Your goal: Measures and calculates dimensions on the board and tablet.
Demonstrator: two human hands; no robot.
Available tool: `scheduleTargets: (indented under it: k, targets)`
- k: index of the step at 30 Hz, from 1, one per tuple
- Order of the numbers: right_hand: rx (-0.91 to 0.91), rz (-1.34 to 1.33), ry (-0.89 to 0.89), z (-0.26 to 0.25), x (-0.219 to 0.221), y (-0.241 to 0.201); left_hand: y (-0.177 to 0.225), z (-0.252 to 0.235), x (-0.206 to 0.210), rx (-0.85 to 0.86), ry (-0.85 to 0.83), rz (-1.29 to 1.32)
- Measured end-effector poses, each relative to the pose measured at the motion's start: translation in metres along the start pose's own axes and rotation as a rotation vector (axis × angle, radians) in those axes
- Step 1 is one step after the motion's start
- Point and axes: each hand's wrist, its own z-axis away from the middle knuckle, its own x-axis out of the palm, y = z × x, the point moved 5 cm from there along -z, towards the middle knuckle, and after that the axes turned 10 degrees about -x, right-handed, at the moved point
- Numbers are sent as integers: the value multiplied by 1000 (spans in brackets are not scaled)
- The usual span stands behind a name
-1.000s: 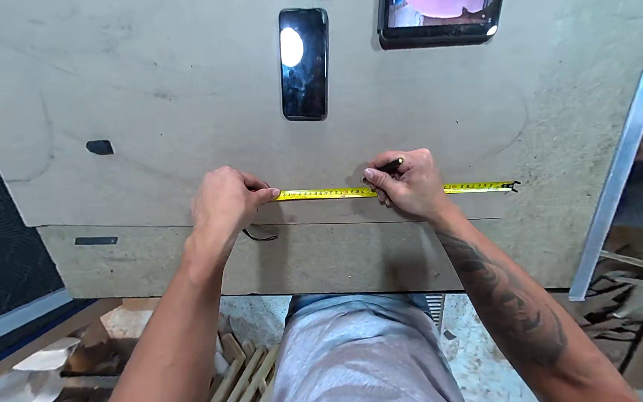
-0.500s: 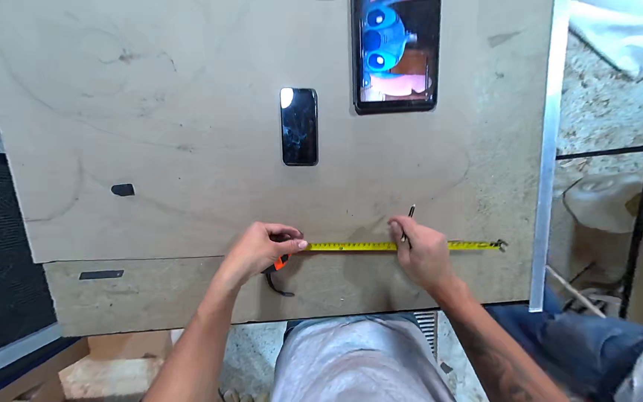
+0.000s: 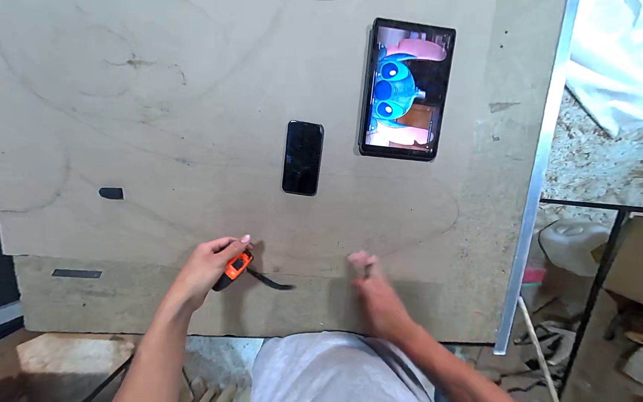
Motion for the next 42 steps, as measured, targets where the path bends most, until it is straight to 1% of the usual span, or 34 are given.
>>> scheduleTargets:
  k: [1, 2, 3, 4, 5, 7, 8, 10, 11, 13, 15, 18, 20, 22, 24, 26, 28, 30, 32, 34, 38, 42]
  targets:
    - [-154, -58, -180, -5, 26, -20, 1, -3, -1, -14, 0, 92]
    - [-351, -79, -264, -8, 46, -37, 2, -5, 1, -27, -8, 168]
    - [-512, -122, -266, -12, 57, -50, 4, -7, 4, -36, -30, 227]
    - [-588, -157, -228, -18, 57, -56, 6, -7, 10, -33, -70, 258]
    - [-602, -177, -158, -26, 48, -59, 8, -6, 16, -20, -119, 261]
    - [-567, -196, 53, -42, 20, -55, 10, -1, 32, 29, -238, 212]
    - [-502, -225, 164, -51, 4, -51, 12, 4, 43, 54, -300, 163]
    - [-279, -336, 340, -66, -32, -38, 22, 12, 75, 128, -429, 87]
    - [-170, -416, 386, -71, -47, -32, 28, 18, 95, 178, -480, 81]
    - [-32, -601, 406, -76, -71, -24, 44, 32, 130, 272, -498, 130]
    - [42, -676, 408, -76, -88, -15, 67, 37, 156, 349, -420, 144]
    - [97, -710, 466, -68, -116, 6, 105, 29, 180, 469, -213, -133]
    - [115, -703, 515, -63, -136, 19, 132, 25, 192, 545, -124, -300]
    - [105, -715, 584, -63, -152, 30, 161, 21, 201, 620, -83, -417]
    - [100, -794, 628, -67, -166, 44, 188, 17, 206, 688, -67, -518]
    - [157, -787, 678, -71, -187, 65, 213, 12, 204, 735, -4, -633]
    - [191, -663, 730, -71, -223, 96, 236, -1, 191, 666, 79, -740]
    - [240, -449, 754, -69, -257, 131, 255, -18, 170, 540, 156, -790]
    - [268, -293, 759, -70, -278, 163, 270, -35, 152, 456, 195, -810]
    - [274, -185, 713, -75, -287, 181, 282, -49, 145, 383, 207, -842]
    - [282, -122, 628, -93, -294, 200, 301, -65, 149, 296, 193, -880]
    - [231, -103, 600, -97, -298, 212, 312, -68, 156, 286, 164, -918]
